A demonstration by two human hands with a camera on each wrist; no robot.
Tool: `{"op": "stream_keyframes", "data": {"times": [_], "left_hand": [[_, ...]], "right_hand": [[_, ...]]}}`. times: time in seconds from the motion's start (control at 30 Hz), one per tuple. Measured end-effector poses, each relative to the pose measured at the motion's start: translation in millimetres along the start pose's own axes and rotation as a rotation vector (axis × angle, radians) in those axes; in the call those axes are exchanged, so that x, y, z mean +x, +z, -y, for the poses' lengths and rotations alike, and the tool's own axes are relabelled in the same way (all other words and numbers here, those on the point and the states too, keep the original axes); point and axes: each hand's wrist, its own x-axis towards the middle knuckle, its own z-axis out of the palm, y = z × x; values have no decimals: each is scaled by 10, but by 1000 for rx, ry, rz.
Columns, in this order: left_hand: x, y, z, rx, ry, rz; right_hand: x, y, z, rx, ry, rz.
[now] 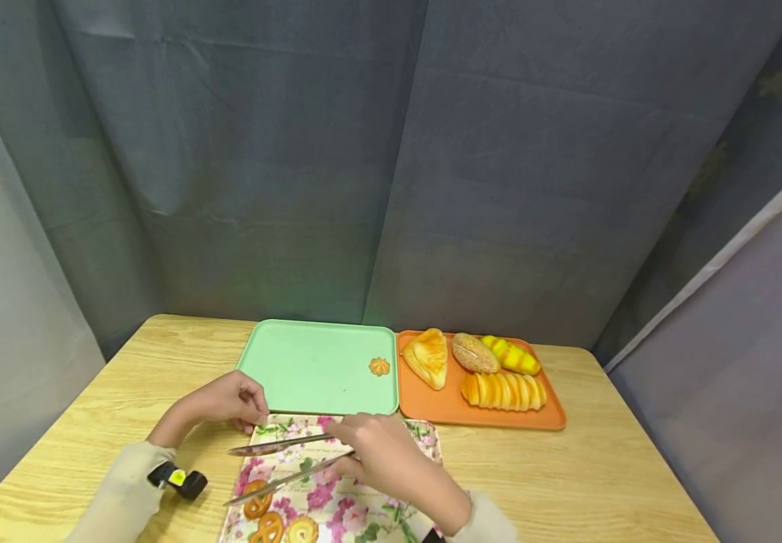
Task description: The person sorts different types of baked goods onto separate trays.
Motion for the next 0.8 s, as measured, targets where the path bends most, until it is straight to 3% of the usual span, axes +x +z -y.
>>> {"op": "stream_keyframes", "data": {"times": [0.33,0.8], "left_hand": [[-3,-4,-19,-30,-3,9],[16,7,26,-24,-19,0]], "right_hand": [[12,138,68,-25,-9,25],[38,155,31,-53,114,97]]}}
